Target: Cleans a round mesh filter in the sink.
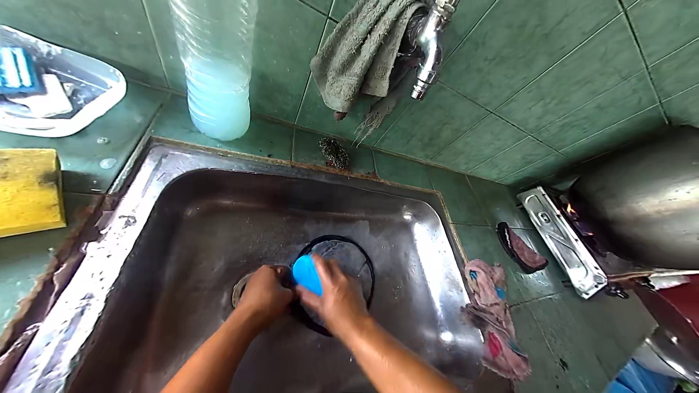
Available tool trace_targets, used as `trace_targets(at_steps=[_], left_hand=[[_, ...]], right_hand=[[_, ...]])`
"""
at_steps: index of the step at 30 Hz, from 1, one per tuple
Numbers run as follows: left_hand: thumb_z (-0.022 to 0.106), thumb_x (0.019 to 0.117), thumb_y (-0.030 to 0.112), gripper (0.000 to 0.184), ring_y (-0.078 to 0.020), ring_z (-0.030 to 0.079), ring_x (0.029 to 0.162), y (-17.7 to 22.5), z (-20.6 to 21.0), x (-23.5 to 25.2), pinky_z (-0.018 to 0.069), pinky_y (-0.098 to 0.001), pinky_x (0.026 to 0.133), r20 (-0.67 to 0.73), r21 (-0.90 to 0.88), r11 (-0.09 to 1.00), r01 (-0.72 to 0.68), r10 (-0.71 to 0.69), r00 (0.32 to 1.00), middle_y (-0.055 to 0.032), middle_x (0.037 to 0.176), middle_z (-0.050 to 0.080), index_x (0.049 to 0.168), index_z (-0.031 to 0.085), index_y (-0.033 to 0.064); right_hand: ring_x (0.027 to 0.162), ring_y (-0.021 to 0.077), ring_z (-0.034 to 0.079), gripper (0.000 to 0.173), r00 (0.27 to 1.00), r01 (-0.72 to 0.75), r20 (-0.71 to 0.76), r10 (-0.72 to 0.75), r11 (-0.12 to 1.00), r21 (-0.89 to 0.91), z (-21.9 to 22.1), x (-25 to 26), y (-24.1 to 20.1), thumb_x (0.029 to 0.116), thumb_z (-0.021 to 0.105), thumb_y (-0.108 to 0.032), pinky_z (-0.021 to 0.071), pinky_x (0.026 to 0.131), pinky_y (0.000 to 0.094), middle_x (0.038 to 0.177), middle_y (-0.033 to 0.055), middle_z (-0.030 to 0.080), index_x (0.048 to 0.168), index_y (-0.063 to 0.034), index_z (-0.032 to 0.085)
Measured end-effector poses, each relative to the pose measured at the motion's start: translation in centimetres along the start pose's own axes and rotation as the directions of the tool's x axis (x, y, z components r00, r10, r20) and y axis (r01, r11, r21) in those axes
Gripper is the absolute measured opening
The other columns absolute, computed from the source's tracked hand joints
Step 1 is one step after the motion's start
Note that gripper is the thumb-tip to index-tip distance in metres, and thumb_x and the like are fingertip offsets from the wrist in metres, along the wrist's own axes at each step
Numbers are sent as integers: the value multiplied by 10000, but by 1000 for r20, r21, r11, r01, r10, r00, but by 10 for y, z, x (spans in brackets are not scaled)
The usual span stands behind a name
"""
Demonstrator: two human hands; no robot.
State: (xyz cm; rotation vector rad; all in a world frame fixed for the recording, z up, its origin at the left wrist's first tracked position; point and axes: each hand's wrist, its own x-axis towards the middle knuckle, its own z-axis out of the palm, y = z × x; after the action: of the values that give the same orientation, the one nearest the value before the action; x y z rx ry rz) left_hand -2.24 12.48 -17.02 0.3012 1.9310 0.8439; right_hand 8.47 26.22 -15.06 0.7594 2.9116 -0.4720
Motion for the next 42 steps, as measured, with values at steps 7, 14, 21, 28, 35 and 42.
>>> trace_targets(at_steps=[7, 14, 21, 28, 35, 42], left_hand=[[774, 889, 146, 173, -228, 729, 824, 3, 14, 2, 612, -444, 812, -2, -3, 1000, -31, 31, 1000, -117, 918, 721, 994, 696, 34], [781, 901, 203, 241, -256, 721, 858, 4, 10, -2, 587, -468, 855, 31, 24, 999, -24, 24, 999, -142, 957, 721, 1039, 697, 25], [794, 900, 218, 278, -259, 733, 882, -7, 0, -1, 605, -467, 861, 45, 15, 1000, 6, -7, 999, -146, 995, 726, 1079, 699, 28], [775, 873, 173, 221, -281, 719, 892, -3, 3, -1, 576, -504, 850, -4, 59, 998, 28, -28, 1000, -148, 975, 724, 1023, 705, 27], [794, 899, 172, 222, -208, 752, 762, -2, 11, 1, 638, -404, 771, 18, -11, 1000, 5, -4, 1000, -107, 891, 748, 1035, 692, 30], [768, 924, 201, 213, -226, 750, 811, -4, 4, -4, 623, -436, 817, -13, 34, 999, 8, -7, 1000, -113, 923, 746, 1043, 699, 39]], right_hand=[[1039, 350, 712, 664, 993, -113, -28, 112, 993, -24, -12, 17, 0, 936, 689, -473, 585, 874, 527, 1283, 200, 665, 1485, -129, 544], [1063, 366, 702, 652, 977, -199, -91, 191, 977, -78, -18, 35, 41, 960, 670, -471, 573, 888, 537, 1290, 203, 655, 1494, -127, 524], [1028, 320, 729, 630, 985, -123, -128, 120, 992, -23, 0, 18, 40, 938, 674, -505, 600, 852, 521, 1261, 153, 701, 1451, -149, 590], [1023, 325, 719, 648, 998, -46, -33, 47, 999, 25, 6, 3, -16, 938, 669, -478, 594, 843, 507, 1301, 178, 668, 1480, -141, 559], [1066, 359, 704, 650, 969, -222, -105, 226, 974, 42, -24, 32, 38, 938, 699, -433, 577, 896, 534, 1289, 206, 661, 1476, -104, 542], [1004, 357, 727, 625, 974, -173, -151, 166, 984, -30, -11, 24, 63, 932, 694, -458, 596, 841, 536, 1256, 192, 688, 1459, -142, 579]])
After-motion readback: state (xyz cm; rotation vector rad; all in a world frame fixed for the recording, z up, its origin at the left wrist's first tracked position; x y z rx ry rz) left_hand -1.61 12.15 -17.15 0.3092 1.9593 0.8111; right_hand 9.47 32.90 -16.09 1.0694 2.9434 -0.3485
